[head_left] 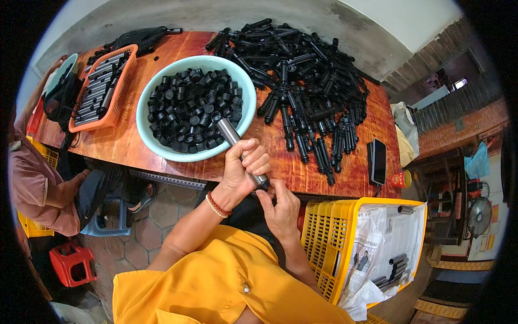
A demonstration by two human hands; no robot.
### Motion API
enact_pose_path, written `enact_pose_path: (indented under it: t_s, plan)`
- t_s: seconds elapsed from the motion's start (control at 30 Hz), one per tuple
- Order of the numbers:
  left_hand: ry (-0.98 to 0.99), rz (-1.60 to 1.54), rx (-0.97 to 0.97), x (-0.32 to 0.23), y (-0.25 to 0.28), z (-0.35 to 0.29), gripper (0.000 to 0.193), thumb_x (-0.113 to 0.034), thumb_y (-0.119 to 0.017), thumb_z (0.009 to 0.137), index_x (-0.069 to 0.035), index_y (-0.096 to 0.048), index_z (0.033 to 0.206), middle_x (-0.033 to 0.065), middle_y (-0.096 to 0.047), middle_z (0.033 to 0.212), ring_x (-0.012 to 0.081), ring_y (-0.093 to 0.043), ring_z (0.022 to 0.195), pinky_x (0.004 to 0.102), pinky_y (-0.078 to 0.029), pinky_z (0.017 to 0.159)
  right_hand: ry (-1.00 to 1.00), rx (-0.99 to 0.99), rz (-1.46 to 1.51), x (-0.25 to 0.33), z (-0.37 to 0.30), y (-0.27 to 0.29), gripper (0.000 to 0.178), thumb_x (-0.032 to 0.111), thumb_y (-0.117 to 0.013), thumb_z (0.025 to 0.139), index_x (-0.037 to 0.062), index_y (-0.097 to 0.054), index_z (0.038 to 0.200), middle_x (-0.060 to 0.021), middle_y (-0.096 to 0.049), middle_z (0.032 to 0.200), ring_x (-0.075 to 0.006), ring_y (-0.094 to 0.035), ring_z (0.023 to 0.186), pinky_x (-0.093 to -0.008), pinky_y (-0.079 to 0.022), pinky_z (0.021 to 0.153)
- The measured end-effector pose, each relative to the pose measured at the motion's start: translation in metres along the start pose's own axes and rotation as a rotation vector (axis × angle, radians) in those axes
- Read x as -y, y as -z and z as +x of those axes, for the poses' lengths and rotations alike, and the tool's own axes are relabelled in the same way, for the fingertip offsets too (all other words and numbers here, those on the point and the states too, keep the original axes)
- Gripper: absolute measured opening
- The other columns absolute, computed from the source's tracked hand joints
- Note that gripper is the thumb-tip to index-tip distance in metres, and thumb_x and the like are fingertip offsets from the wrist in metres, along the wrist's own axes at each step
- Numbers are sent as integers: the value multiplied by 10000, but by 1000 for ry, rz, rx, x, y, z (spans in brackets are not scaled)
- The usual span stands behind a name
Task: The person repeatedly picks up black cylindrical components and metal rods from a table, inserts the rods into the components, and places the assembled units into a yellow basket. The person handles items one at a time and continues the process throughout the clip.
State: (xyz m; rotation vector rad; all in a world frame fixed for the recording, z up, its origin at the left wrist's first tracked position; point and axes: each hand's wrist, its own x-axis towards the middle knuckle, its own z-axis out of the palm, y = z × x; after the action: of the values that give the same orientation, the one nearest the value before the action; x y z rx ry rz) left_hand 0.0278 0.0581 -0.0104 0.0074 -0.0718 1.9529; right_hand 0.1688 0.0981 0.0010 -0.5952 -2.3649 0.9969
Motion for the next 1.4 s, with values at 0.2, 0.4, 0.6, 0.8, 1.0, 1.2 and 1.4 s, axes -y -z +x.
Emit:
enact_pose_path:
  t_s: [0.2, 0.4, 0.6, 0.8, 1.0, 1.2, 1.4]
  plan:
    - [6, 9, -1, -1, 6, -2, 359, -136, -467, 887, -163, -325, 558, -58, -322, 464, 60, -292, 414, 208, -282, 412, -12, -24, -63, 1, 0, -10, 305, 288, -616, 882, 10, -504, 826, -161, -518, 624, -333, -537, 545, -382, -399, 498]
    - [-33, 2, -31, -2, 6, -6, 370, -156, -473, 891, -173, -321, 555, -69, -311, 466, 51, -281, 411, 205, -279, 412, 44, -48, -106, 2, 1, -15, 291, 252, -638, 869, 7, -497, 803, -169, -507, 610, -356, -525, 538, -389, -392, 478]
    - [-72, -4, -106, -1, 11, -9, 383, -170, -482, 893, -182, -306, 553, -76, -299, 467, 49, -275, 410, 205, -276, 414, 138, -48, -148, -4, 1, -18, 310, 271, -640, 861, 12, -479, 807, -178, -488, 630, -375, -518, 560, -413, -397, 484]
    - [-93, -17, -157, 0, 12, -10, 378, -175, -476, 902, -179, -319, 559, -74, -283, 461, 52, -269, 400, 204, -280, 408, 231, -33, -168, -7, 6, -15, 316, 263, -643, 857, 10, -463, 801, -173, -473, 638, -375, -520, 575, -420, -404, 490]
    - [-148, 95, -181, 0, 6, -13, 377, -188, -479, 905, -183, -308, 569, -72, -292, 474, 55, -284, 423, 208, -285, 436, 315, 26, -179, -12, 13, -12, 329, 258, -658, 842, 5, -454, 790, -164, -459, 642, -361, -524, 583, -413, -413, 495]
    - [-201, 117, -132, -1, -1, -24, 371, -191, -482, 912, -178, -315, 581, -74, -298, 488, 51, -282, 436, 209, -275, 442, 365, 70, -159, -6, 15, -12, 335, 262, -661, 836, -2, -459, 790, -165, -460, 644, -359, -527, 585, -410, -414, 499]
    - [-268, 170, -205, -6, 0, -31, 362, -192, -491, 908, -176, -314, 593, -74, -292, 493, 50, -286, 446, 212, -270, 451, 315, 143, -113, -6, 16, -22, 316, 240, -669, 830, -1, -466, 817, -172, -491, 693, -361, -535, 617, -413, -421, 515]
